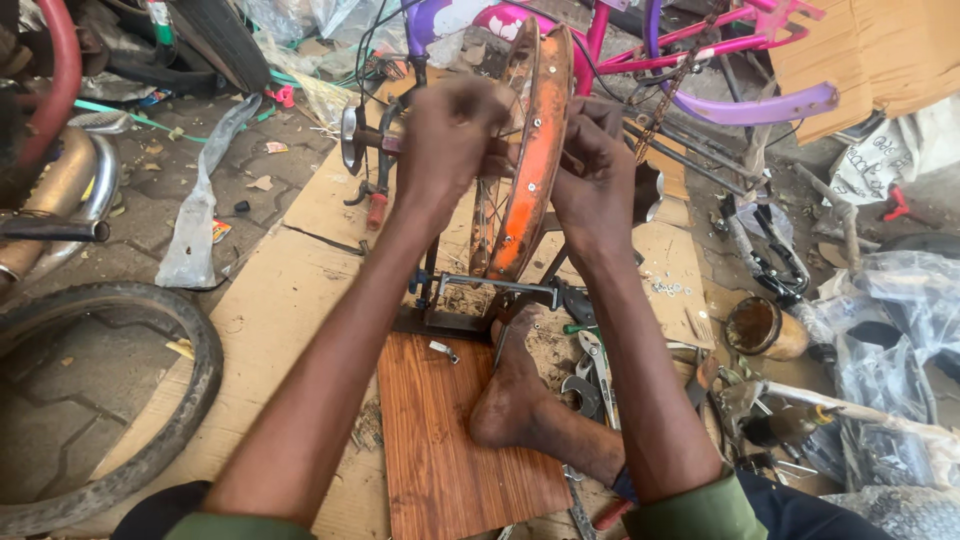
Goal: The person sits on the ground in front of a bicycle wheel mounted in a truing stand and uses a spoke wrench to turn spoke nipples around the rim, checking and adjusting wheel alignment by hand while spinning the wheel.
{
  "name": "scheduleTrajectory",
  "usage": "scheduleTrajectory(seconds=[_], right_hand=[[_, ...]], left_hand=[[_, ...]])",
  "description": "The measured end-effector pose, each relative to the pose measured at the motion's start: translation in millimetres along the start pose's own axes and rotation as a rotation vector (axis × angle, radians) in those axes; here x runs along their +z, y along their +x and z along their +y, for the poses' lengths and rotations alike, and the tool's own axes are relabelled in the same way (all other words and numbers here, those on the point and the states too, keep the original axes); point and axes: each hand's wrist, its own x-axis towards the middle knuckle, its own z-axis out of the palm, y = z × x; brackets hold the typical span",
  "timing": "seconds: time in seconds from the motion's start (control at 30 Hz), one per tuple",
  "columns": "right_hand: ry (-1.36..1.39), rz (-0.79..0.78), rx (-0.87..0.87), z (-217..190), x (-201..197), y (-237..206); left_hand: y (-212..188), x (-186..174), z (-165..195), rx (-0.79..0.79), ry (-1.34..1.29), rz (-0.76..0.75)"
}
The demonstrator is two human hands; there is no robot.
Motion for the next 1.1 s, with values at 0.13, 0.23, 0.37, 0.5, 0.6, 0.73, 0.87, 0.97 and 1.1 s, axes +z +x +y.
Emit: scheduleTrajectory(seconds=[0.13, 0.23, 0.37, 0.5, 0.6, 0.73, 0.87, 0.97, 1.1], right_hand=[[0.045, 0.1, -0.096, -3.4, -6.4, -7.8], [0.014, 0.318, -0.083, -1.4, -29.3, -14.5], [-0.195, 0.295, -0.27, 20.3, -70.6, 0.8], [-0.569, 0.271, -0.233, 52.6, -94.2, 23.8], [-0.427, 0.326, -0.004, 63.9, -100.0, 25.0], [-0.385, 0.322, -0.113, 62.8, -99.1, 17.9], [-0.294, 0.33, -0.039, 62.7, -97.3, 18.1], [-0.553, 0.288, -0.183, 66.2, -100.3, 19.2], [-0.516, 0.291, -0.228, 70.1, -104.9, 18.7]], left_hand=[[-6.7, -3.3, 13.7, 0.254, 0.274, 0.126], [-4.7, -1.5, 17.2, 0.454, 0.3, -0.157], [-4.1, 1.8, 13.9, 0.315, 0.177, -0.339], [-16.6, -7.3, 5.3, 0.378, 0.215, -0.343], [-39.6, -23.8, -8.5, 0.282, 0.259, -0.372], [-65.3, -53.2, -31.8, 0.028, 0.406, -0.403], [-57.2, -67.4, -43.4, 0.149, 0.205, -0.089], [-49.1, -72.2, -47.0, 0.286, 0.171, 0.062], [-30.3, -61.6, -58.2, 0.386, 0.405, 0.089]])
